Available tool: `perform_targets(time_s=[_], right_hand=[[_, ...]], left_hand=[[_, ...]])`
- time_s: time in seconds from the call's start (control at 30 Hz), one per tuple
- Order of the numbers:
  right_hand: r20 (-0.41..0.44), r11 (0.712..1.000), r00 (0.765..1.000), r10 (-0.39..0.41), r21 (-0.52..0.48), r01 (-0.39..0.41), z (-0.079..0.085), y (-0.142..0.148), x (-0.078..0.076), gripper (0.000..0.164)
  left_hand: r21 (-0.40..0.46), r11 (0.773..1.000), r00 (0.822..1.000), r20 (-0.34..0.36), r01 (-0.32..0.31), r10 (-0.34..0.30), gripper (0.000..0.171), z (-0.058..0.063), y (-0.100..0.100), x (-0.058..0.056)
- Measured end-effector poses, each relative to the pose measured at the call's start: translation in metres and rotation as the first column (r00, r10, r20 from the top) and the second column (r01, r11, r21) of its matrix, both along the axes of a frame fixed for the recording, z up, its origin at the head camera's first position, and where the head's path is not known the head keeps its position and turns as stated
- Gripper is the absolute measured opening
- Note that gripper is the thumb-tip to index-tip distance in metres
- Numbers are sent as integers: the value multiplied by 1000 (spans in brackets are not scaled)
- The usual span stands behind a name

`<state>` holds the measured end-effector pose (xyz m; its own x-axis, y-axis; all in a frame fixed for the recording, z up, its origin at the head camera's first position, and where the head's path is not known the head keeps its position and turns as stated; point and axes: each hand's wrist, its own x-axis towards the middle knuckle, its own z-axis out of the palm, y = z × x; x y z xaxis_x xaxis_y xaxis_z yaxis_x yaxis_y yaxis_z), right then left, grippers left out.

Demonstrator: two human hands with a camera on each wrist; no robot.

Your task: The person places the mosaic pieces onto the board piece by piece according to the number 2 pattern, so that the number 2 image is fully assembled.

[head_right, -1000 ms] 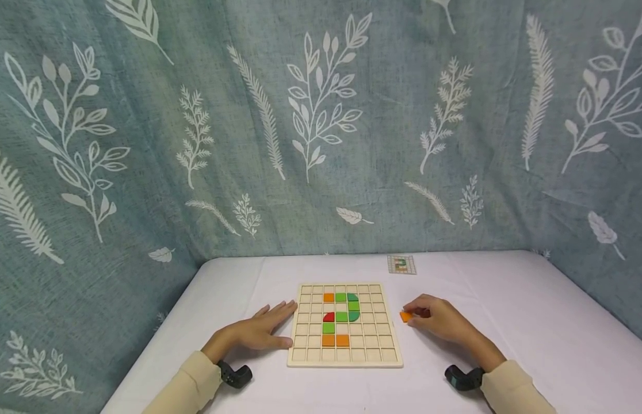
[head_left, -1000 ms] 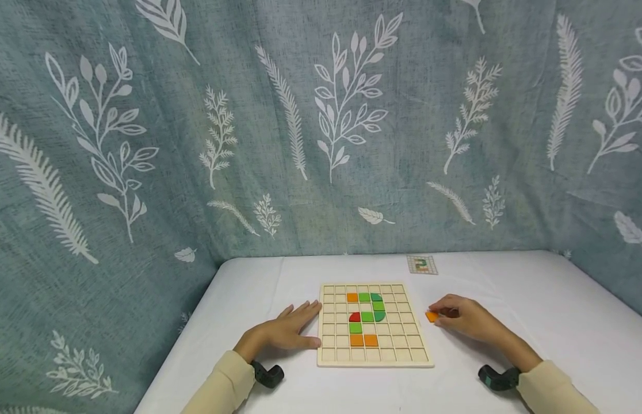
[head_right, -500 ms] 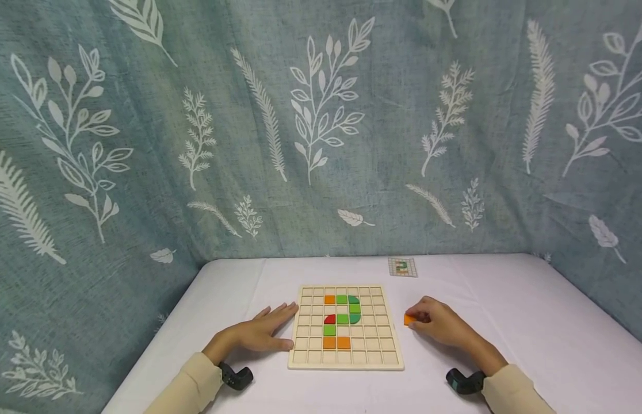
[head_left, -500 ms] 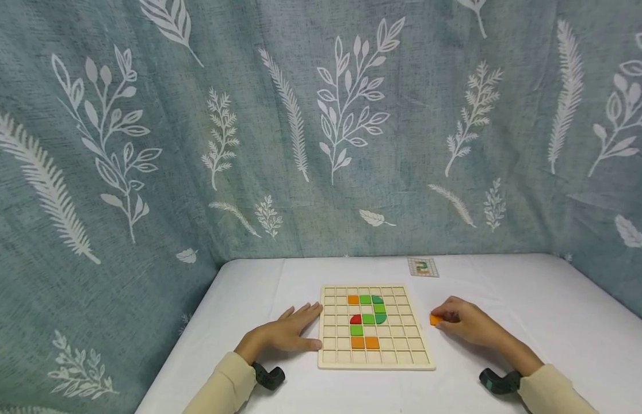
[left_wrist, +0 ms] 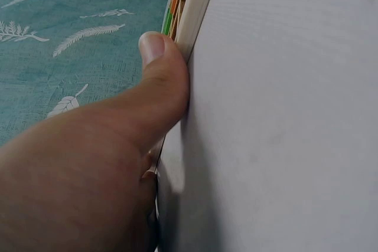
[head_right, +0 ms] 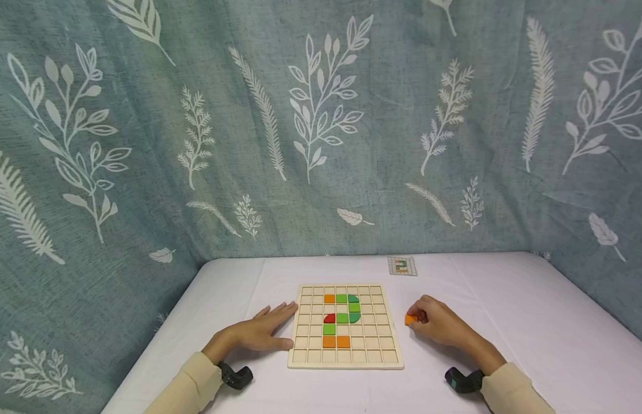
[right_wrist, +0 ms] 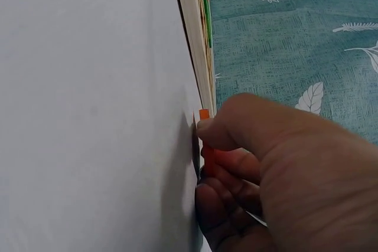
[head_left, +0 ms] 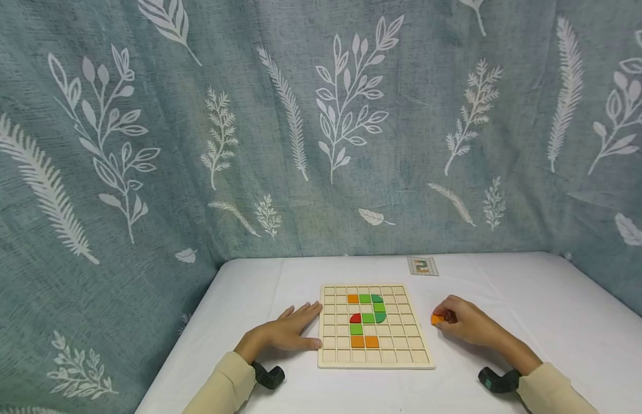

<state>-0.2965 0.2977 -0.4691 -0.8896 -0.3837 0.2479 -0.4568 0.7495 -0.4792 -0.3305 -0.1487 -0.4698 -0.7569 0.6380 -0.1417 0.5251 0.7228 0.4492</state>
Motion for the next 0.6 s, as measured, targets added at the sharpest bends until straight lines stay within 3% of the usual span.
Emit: perform_targets(time_s=[0.6], right_hand=[[26, 999, 1000, -13, -37, 14, 5, -3, 0, 15]], left_hand=[[-4, 1000, 1000, -6, -1, 1, 96, -2, 0, -1]])
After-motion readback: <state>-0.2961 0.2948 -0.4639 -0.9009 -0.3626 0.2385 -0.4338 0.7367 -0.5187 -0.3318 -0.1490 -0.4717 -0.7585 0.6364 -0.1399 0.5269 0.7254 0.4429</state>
